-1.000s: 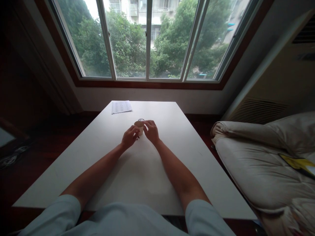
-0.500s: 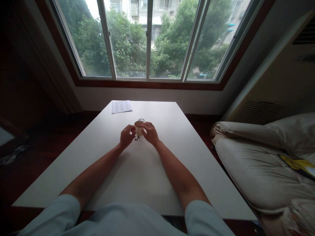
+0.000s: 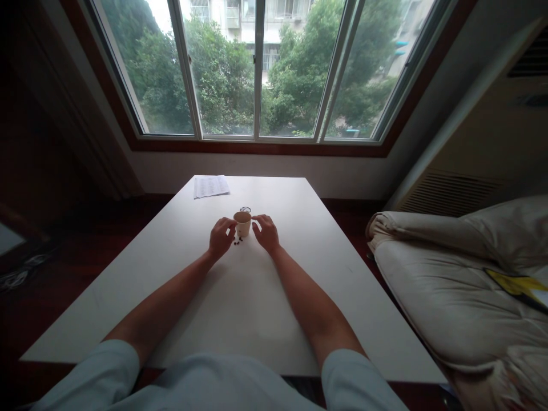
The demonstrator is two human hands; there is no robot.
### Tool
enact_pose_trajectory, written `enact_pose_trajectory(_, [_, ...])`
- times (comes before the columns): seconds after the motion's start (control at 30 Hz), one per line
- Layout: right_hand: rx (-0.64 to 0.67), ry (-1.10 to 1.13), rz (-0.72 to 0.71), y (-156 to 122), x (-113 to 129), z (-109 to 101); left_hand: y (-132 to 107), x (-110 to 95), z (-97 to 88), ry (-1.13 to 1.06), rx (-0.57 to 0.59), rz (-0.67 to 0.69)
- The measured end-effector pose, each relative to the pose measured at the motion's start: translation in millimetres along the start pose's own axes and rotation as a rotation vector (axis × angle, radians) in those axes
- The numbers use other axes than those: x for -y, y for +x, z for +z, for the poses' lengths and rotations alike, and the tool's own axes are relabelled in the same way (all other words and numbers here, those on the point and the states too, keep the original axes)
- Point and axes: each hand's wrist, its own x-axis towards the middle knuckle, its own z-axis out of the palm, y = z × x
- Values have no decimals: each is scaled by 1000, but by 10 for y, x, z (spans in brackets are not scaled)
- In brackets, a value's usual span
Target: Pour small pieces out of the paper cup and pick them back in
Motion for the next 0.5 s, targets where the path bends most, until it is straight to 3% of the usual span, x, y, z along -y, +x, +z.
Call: enact_pose_trajectory(0.5, [54, 26, -22, -20, 102, 20, 15, 9, 1, -18, -43, -17])
